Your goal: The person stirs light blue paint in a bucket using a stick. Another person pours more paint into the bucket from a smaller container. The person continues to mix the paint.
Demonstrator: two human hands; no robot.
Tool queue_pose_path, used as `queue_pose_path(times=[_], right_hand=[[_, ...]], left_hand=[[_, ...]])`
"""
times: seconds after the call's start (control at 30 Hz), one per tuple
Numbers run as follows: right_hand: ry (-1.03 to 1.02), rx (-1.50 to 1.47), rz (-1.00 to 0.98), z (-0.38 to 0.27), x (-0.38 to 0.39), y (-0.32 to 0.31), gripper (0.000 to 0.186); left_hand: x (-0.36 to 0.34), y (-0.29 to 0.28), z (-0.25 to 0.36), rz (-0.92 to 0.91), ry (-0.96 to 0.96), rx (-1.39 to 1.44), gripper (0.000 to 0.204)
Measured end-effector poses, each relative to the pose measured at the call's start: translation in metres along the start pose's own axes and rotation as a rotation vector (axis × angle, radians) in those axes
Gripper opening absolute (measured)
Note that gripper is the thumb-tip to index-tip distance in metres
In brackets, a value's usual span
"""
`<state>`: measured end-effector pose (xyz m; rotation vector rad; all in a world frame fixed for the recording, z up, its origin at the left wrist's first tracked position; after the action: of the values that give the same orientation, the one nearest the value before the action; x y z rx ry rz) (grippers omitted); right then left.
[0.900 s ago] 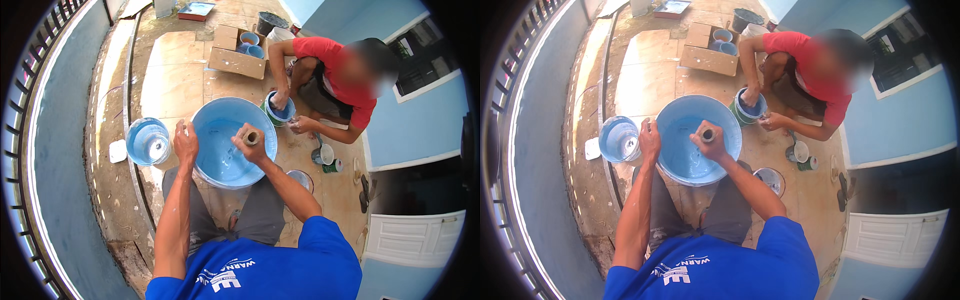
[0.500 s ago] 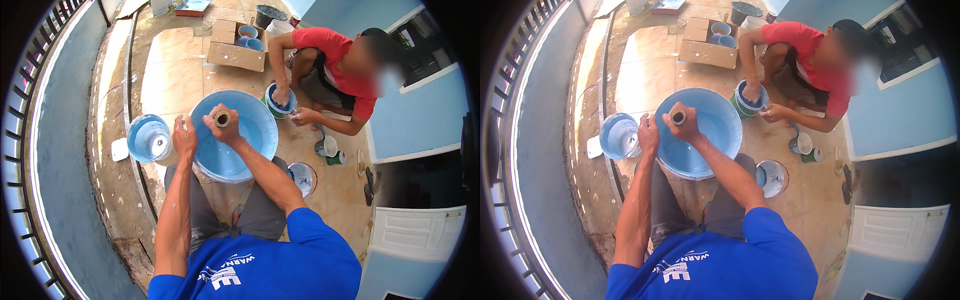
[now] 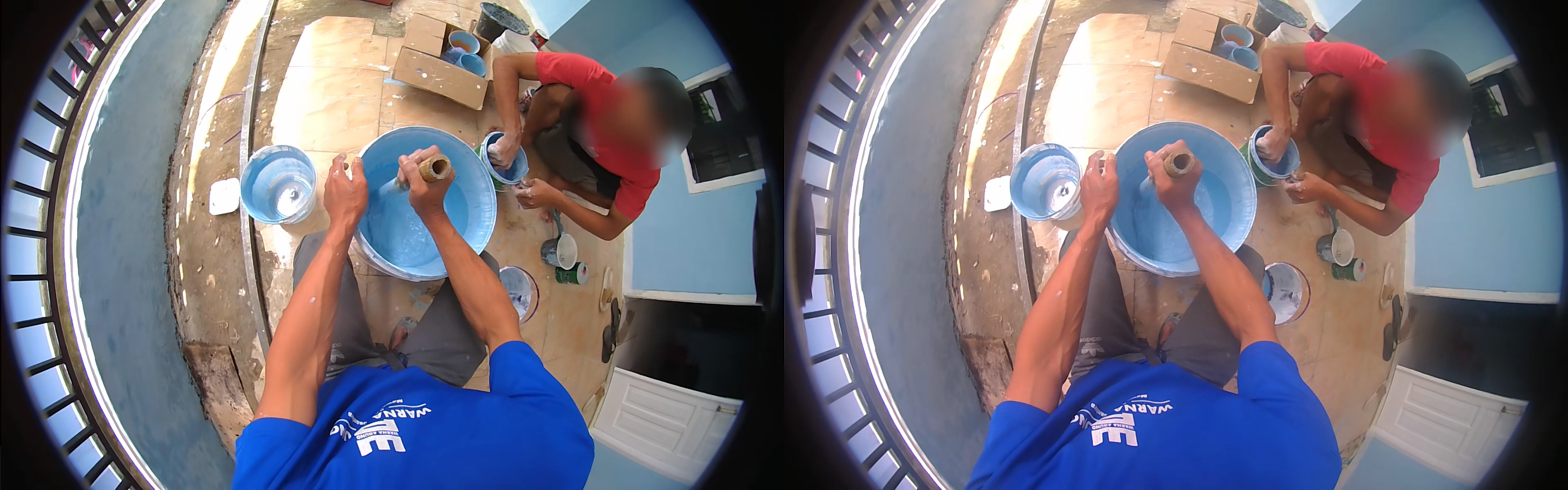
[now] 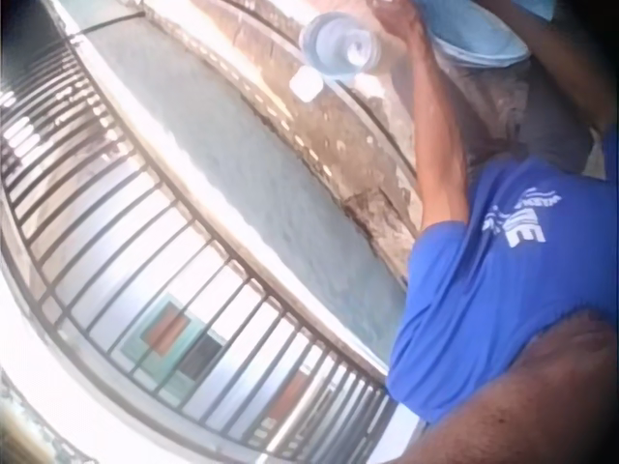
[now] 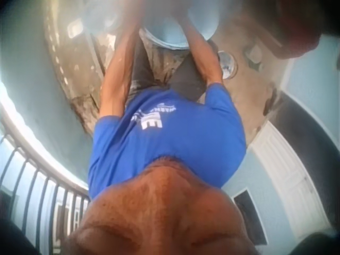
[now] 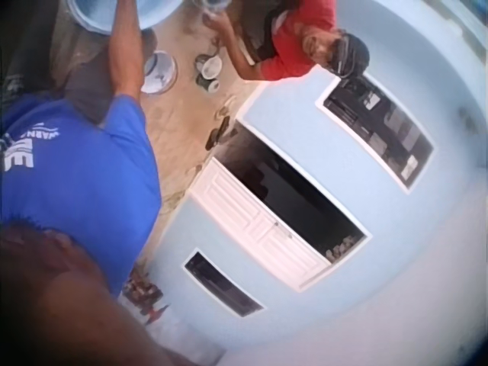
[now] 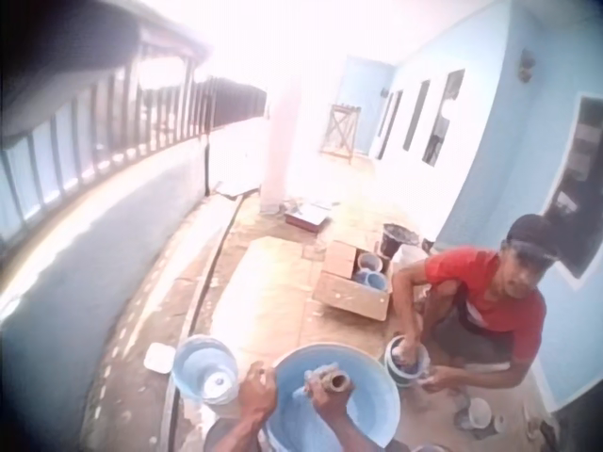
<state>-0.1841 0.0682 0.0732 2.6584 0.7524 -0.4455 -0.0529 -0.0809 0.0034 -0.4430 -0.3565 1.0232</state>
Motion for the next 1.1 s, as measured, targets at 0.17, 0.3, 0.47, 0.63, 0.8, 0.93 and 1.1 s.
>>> queue_pose_path(times=[0.17, 0.3, 0.47, 0.63, 0.8, 0.93, 1.1], right_hand=[[-0.067, 0.468, -0.182, -0.009, -0.011, -0.025, 0.027], [0.196, 0.293, -0.161, -0.007, 0.010, -0.029, 0.026], [0.112, -0.123, 0.135, 0.002, 0.015, -0.020, 0.024], [-0.114, 0.384, -0.092, -0.004, -0.009, -0.023, 0.026], [0.075, 0.383, -0.184, 0.002, 0.007, -0.015, 0.027], [0.122, 0.056, -0.013, -0.003, 0.017, 0.001, 0.023], [-0.205, 0.343, -0.109, -0.020, -0.007, 0.013, 0.024]], left_hand=[[-0.002, -0.002, -0.005, 0.018, -0.006, 0.006, 0.055], [0.000, 0.002, -0.006, -0.018, -0.047, 0.042, 0.055], [-0.001, 0.000, -0.003, -0.009, -0.035, 0.040, 0.055], [0.001, -0.002, -0.005, -0.013, -0.046, 0.034, 0.055], [0.000, -0.002, -0.009, -0.015, -0.049, 0.015, 0.055], [0.001, 0.000, -0.007, -0.009, -0.040, 0.045, 0.056], [-0.005, 0.001, -0.005, -0.013, -0.044, 0.011, 0.054]])
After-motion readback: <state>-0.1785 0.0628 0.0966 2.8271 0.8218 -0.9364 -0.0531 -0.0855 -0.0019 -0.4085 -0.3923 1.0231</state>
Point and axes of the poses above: each hand's wrist, its own x-axis away from the middle knuckle, its own y-axis out of the palm, z = x × y, the point moved 10 cm from there along -x, towards the middle knuckle, and after that the axes turned 1 degree about -x, right-handed, at the moved point
